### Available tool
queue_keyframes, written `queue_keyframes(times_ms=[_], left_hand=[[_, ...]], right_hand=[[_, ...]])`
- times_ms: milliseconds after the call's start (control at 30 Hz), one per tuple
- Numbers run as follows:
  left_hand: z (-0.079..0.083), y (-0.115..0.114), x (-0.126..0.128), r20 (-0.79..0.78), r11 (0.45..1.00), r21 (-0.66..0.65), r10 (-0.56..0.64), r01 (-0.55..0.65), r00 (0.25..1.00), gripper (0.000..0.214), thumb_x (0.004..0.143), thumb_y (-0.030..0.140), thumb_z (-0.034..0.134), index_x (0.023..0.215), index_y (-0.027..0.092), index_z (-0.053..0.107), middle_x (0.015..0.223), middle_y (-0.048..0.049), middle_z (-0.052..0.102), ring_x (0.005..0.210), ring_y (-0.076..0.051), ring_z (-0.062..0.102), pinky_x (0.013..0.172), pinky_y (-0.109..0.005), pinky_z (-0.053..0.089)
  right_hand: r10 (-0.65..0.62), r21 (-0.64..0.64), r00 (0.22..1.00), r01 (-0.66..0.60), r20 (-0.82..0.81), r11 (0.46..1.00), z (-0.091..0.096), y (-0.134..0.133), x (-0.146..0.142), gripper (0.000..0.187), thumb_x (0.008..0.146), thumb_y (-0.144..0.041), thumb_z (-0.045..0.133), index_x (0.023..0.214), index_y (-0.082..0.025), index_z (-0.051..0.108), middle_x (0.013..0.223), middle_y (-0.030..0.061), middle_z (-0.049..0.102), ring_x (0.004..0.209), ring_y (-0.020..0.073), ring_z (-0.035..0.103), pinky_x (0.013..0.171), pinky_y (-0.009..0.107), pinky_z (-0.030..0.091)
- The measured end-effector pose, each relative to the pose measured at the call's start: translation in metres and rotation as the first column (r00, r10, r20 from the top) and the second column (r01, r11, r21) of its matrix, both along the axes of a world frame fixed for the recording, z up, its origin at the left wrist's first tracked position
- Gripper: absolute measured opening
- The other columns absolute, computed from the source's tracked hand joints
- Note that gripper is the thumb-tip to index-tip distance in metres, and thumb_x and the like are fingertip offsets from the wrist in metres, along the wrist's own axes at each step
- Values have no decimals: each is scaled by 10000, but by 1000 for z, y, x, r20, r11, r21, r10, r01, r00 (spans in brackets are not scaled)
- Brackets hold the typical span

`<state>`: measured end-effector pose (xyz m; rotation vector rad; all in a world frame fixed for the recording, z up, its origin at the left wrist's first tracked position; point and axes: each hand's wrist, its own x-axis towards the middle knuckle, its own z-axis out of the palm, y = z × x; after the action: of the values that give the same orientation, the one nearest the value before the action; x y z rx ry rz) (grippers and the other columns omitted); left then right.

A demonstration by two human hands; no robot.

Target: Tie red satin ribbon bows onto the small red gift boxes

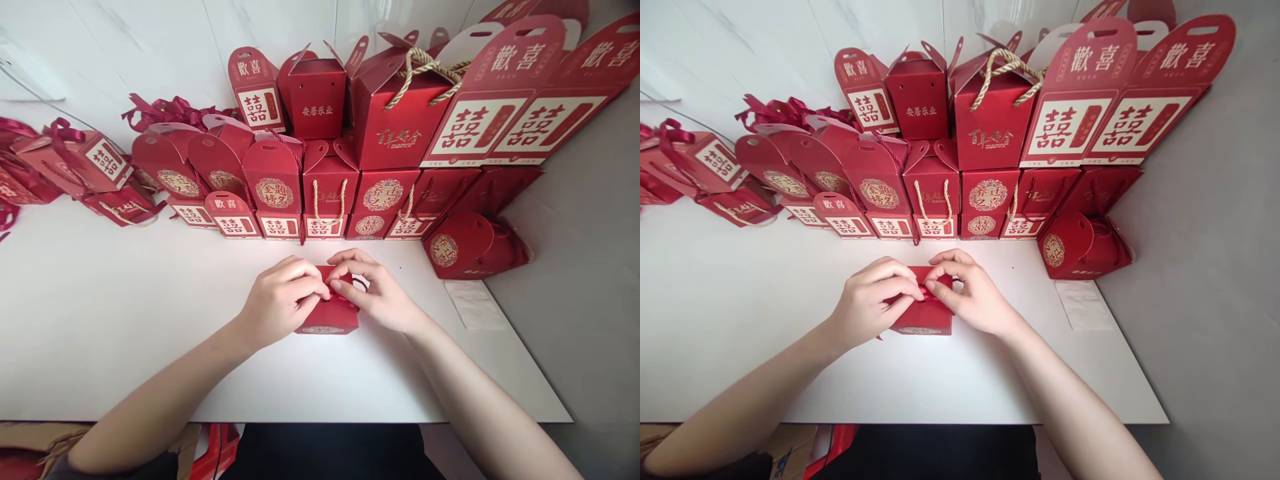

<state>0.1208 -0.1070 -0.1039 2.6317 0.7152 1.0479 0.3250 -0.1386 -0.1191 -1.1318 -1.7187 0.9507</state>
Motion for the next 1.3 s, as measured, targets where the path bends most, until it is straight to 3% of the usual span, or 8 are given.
queue_keyframes(times_ms=[167, 467, 600, 767, 867, 967, 1167, 1300], left_hand=[[1, 1, 1, -19, 1000, 14, -9, 9, 1000, 169, 839, 54, 589, 821, 216, 634, 799, 10, 654, 762, -120, 584, 718, -252, 479], [14, 1, -1, -149, 956, 94, 290, -278, 945, 205, 783, 277, 697, 690, 188, 537, 727, 5, 604, 734, -172, 539, 724, -345, 383], [27, 7, -8, -280, 946, -200, 197, -257, 940, 267, 746, 438, 739, 718, 198, 626, 777, 6, 647, 780, -177, 571, 775, -345, 407], [34, 10, -13, -255, 766, -599, 92, -232, 963, 271, 792, 496, 675, 812, 227, 699, 823, 0, 653, 775, -163, 596, 685, -288, 460], [33, 9, -12, -210, 663, -721, 66, -200, 976, 236, 846, 444, 618, 816, 223, 693, 823, 0, 654, 764, -159, 608, 629, -265, 465], [31, 9, -12, -189, 619, -766, 46, -177, 981, 200, 855, 389, 601, 801, 209, 670, 833, -4, 657, 749, -155, 610, 581, -250, 456], [32, 12, -15, -176, 703, -703, -29, -105, 984, 104, 827, 240, 592, 736, 190, 599, 738, 19, 591, 709, -120, 543, 673, -247, 450], [35, 13, -19, -220, 763, -637, -41, -111, 975, 92, 779, 167, 584, 693, 190, 563, 691, 35, 540, 685, -108, 486, 645, -236, 409]], right_hand=[[48, -163, 993, -66, -111, 984, -4, 1, -1, 132, 836, -358, 719, 916, -269, 776, 1327, 70, 592, 1267, 251, 522, 1063, 442, 386], [-18, -239, 984, -25, -177, 971, -6, 1, 2, 147, 791, -390, 756, 853, -264, 796, 1325, 71, 620, 1256, 277, 550, 1034, 437, 431], [-18, -221, 989, -15, -146, 975, -2, 0, 1, 134, 798, -383, 747, 835, -262, 794, 1313, 68, 629, 1266, 275, 540, 1035, 423, 423], [-2, -222, 992, -27, -129, 975, 0, 0, 2, 127, 810, -371, 733, 843, -262, 790, 1316, 63, 625, 1260, 270, 543, 1038, 416, 415], [8, -229, 992, -36, -123, 973, 0, -1, 3, 118, 821, -345, 716, 846, -249, 781, 1329, 68, 615, 1260, 276, 541, 1031, 421, 416], [5, -228, 993, -31, -114, 973, 2, -2, 2, 86, 827, -270, 686, 837, -225, 759, 1332, 75, 610, 1215, 272, 572, 997, 412, 437], [-16, -298, 988, -31, -152, 954, 6, -5, -1, 70, 808, -161, 596, 754, -186, 632, 1373, 59, 557, 850, 162, 649, 600, 266, 490], [-41, -293, 989, -1, -139, 956, 7, -5, 3, 90, 771, -111, 564, 717, -181, 583, 1367, 48, 552, 861, 150, 644, 623, 256, 486]])
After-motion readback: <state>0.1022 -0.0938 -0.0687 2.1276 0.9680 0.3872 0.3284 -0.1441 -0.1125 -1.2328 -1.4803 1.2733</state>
